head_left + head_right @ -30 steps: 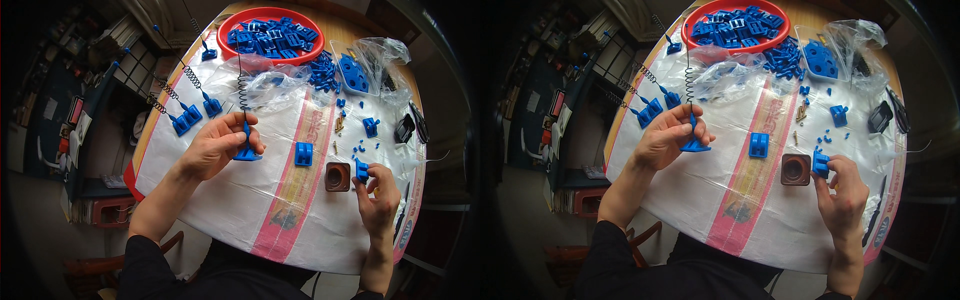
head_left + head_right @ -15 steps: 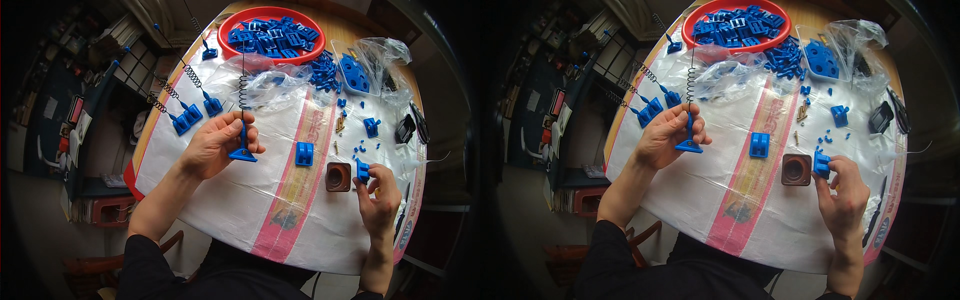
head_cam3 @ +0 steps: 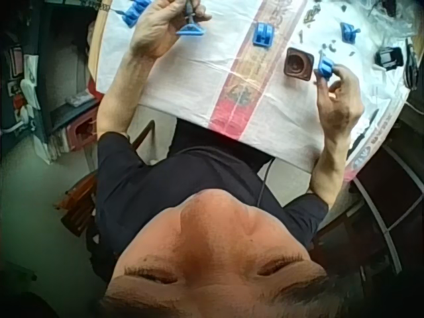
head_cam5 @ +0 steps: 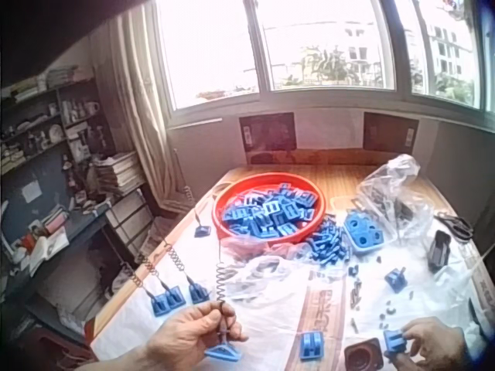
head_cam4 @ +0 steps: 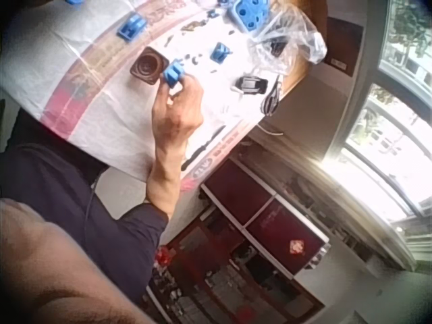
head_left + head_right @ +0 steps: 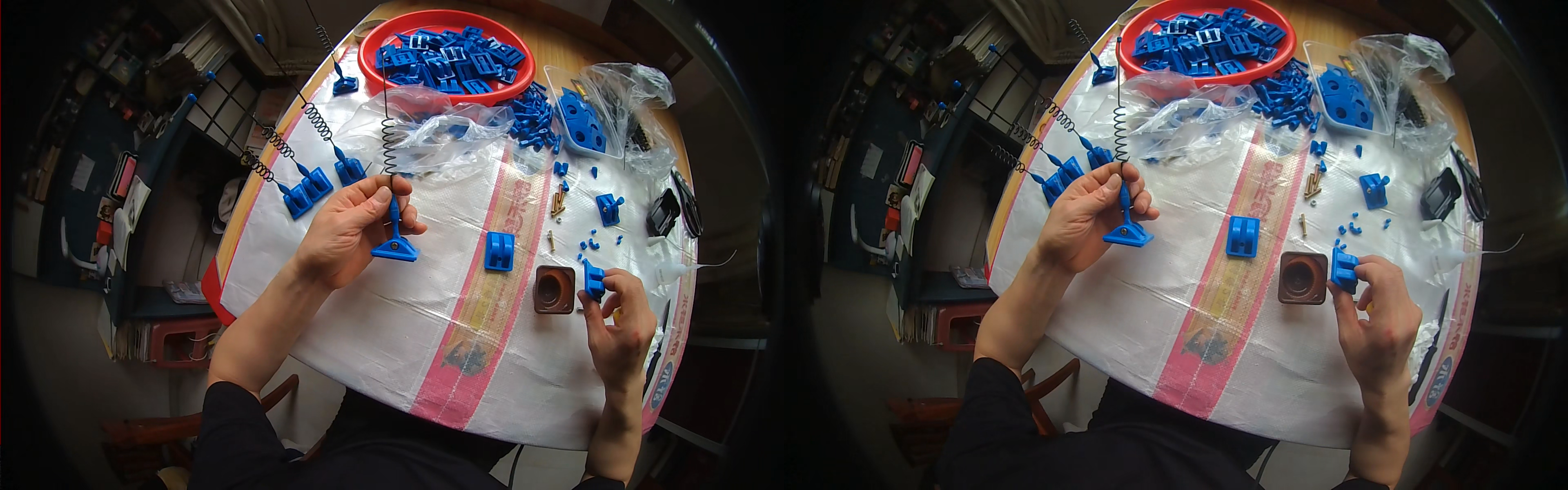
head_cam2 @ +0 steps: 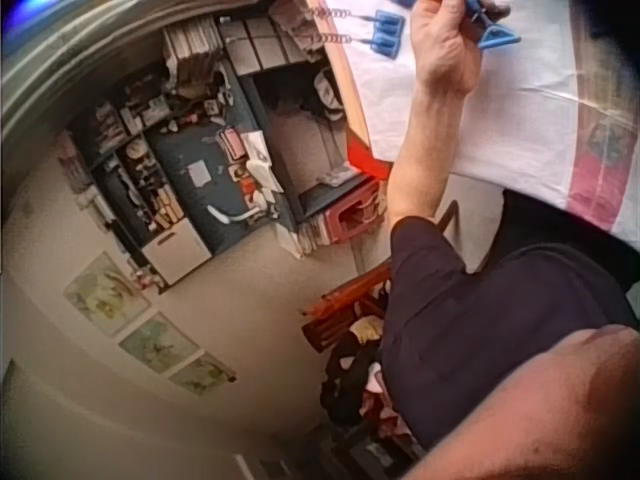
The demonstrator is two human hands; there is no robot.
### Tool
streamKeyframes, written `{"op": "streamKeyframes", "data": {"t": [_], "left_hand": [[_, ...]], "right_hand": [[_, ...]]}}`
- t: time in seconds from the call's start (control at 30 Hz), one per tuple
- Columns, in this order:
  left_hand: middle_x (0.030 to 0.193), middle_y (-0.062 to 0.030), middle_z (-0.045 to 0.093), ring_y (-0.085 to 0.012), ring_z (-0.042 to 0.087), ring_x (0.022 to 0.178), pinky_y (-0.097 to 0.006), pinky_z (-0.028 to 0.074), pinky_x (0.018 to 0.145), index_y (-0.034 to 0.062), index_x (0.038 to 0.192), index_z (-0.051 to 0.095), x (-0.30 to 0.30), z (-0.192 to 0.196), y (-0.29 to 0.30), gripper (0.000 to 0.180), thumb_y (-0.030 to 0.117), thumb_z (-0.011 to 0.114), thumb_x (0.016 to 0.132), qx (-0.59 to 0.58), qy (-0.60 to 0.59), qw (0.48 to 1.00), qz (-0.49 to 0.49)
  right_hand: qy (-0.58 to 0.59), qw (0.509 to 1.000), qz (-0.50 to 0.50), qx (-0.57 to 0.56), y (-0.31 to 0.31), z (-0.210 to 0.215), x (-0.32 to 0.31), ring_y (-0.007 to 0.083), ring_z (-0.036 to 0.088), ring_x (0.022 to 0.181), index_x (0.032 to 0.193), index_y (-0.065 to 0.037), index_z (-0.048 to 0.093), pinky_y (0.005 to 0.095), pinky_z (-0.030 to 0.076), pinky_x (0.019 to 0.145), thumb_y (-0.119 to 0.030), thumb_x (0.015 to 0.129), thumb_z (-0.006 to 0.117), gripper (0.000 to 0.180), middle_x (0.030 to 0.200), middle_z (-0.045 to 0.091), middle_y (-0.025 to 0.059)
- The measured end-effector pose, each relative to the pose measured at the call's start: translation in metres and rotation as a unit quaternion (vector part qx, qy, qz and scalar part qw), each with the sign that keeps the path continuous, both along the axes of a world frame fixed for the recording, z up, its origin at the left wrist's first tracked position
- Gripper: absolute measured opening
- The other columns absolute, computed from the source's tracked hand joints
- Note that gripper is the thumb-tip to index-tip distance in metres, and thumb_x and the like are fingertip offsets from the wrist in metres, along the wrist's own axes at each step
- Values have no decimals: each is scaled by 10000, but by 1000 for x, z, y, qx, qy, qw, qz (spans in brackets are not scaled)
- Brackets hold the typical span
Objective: Assembling blue plastic parts with metal springs and screws using a screwdriver.
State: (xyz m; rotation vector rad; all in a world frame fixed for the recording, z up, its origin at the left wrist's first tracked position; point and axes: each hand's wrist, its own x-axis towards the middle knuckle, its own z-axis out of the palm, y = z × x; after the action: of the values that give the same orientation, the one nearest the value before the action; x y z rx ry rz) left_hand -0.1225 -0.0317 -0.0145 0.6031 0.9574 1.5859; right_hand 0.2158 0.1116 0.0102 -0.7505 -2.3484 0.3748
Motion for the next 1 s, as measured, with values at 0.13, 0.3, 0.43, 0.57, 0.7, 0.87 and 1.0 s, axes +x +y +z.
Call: {"op": "streamKeyframes", "data": {"t": [0.13, 0.3, 0.43, 0.57, 0.7, 0.87, 1.0], "left_hand": [[987, -64, 599, -194, 623, 950, -409, 528, 965, 35, 1160, 590, 1, -1, 1, 227, 199, 453, 1084, 2, 16, 1000, 7], [977, -65, 601, -197, 623, 949, -417, 517, 973, 35, 1155, 593, 0, -3, 1, 223, 189, 449, 1084, 7, 10, 1000, 5], [976, -66, 602, -200, 622, 949, -413, 518, 961, 34, 1158, 591, 0, -2, 1, 222, 186, 447, 1085, 8, 16, 1000, 6], [980, -67, 602, -198, 617, 950, -400, 522, 936, 33, 1167, 590, 0, -1, 0, 221, 192, 463, 1080, 4, 22, 1000, 11], [990, -68, 602, -191, 614, 950, -380, 523, 915, 34, 1176, 590, -3, -2, 0, 217, 196, 493, 1071, 11, 16, 1000, -2], [1004, -71, 604, -189, 617, 951, -366, 524, 900, 31, 1183, 590, -3, -1, -1, 222, 202, 508, 1066, 10, 8, 1000, -6], [1020, -81, 618, -197, 631, 962, -365, 524, 900, 29, 1190, 590, -3, -1, -1, 225, 200, 521, 1061, 9, -1, 1000, -8]], "right_hand": [[1, 1000, 3, 4, 0, 1, -1, 180, 560, 555, 990, -16, 587, 300, 462, 497, 45, 733, 812, 347, 1018, 688, 140], [-1, 1000, 1, 6, 0, 1, 0, 180, 562, 558, 991, -16, 588, 301, 461, 499, 41, 736, 811, 343, 1015, 687, 137], [-1, 1000, 1, 5, 0, 1, 0, 180, 560, 557, 988, -18, 587, 303, 459, 501, 42, 738, 808, 339, 1013, 687, 135], [1, 1000, -2, 0, 0, 0, 0, 179, 557, 556, 987, -20, 588, 304, 458, 501, 43, 738, 806, 337, 1014, 688, 134], [1, 1000, -2, 0, -1, 0, 0, 178, 558, 560, 988, -22, 591, 304, 457, 500, 41, 738, 806, 335, 1017, 690, 135], [-1, 1000, -2, -1, -1, 1, 0, 181, 562, 565, 988, -24, 595, 303, 459, 502, 39, 740, 806, 332, 1019, 691, 135], [1, 1000, -1, -1, -1, 1, 0, 181, 563, 566, 986, -22, 597, 302, 460, 502, 39, 741, 806, 328, 1020, 690, 135]]}}
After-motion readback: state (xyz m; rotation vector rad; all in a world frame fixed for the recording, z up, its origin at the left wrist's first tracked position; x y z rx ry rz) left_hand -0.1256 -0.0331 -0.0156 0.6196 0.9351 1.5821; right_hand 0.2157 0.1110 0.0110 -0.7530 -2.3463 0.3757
